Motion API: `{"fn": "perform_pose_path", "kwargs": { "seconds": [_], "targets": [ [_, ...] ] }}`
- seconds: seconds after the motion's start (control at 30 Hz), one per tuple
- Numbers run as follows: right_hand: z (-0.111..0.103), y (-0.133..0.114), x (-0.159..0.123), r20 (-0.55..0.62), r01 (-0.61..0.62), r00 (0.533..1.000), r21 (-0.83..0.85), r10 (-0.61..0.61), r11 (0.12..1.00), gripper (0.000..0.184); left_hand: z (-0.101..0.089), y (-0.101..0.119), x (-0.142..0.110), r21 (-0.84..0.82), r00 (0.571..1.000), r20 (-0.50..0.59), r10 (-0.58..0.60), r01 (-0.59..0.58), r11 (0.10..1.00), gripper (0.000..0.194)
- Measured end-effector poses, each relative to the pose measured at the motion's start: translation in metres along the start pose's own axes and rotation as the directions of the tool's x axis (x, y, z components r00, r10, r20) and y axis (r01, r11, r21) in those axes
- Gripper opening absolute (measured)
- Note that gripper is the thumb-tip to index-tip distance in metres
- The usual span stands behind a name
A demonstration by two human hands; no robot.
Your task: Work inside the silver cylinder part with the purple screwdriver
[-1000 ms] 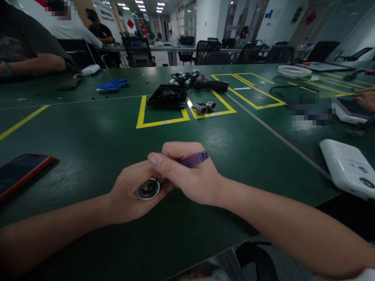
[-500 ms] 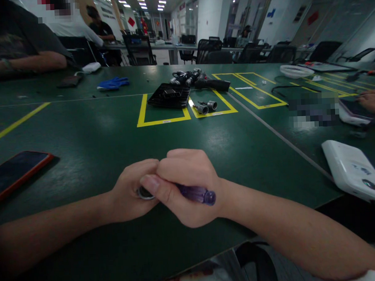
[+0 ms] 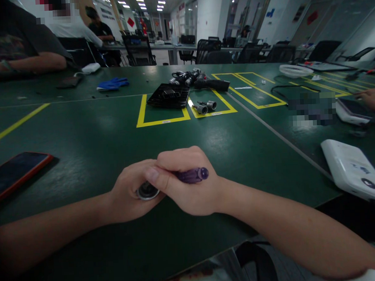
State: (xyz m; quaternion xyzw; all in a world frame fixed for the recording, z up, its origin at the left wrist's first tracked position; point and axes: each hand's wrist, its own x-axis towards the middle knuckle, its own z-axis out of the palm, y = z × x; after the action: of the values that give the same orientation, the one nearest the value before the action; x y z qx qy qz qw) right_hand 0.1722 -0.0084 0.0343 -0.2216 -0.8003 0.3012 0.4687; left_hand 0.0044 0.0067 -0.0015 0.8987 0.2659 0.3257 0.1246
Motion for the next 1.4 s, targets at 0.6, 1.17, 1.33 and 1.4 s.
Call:
{"fn": "perform_pose_path", "kwargs": {
  "seconds": [0.6,1.17,1.33,1.4],
  "targets": [
    [-0.0011,-0.0069,0.0024,0.023,0.098,0.995,-0.146,-0.096,0.984,0.034,-0.0019,-0.0009,0.0002,0.012,0.999,-0.017,0.043,-0.043,0.999,0.01],
    [-0.0019,-0.0068,0.0027,0.039,0.103,0.994,-0.168,-0.097,0.98,0.034,-0.0018,0.0007,0.0006,0.017,0.998,-0.03,0.051,-0.051,0.999,0.01],
    [-0.0005,-0.0063,0.0026,0.056,0.112,0.993,-0.11,-0.106,0.988,0.033,-0.0025,0.0006,0.0021,-0.001,0.999,-0.019,0.05,-0.05,0.999,0.007],
    [0.0008,-0.0054,0.0021,0.065,0.133,0.99,-0.083,-0.127,0.988,0.034,-0.0026,0.0004,0.0031,-0.012,0.998,-0.02,0.055,-0.055,0.998,0.008]
  ]
}}
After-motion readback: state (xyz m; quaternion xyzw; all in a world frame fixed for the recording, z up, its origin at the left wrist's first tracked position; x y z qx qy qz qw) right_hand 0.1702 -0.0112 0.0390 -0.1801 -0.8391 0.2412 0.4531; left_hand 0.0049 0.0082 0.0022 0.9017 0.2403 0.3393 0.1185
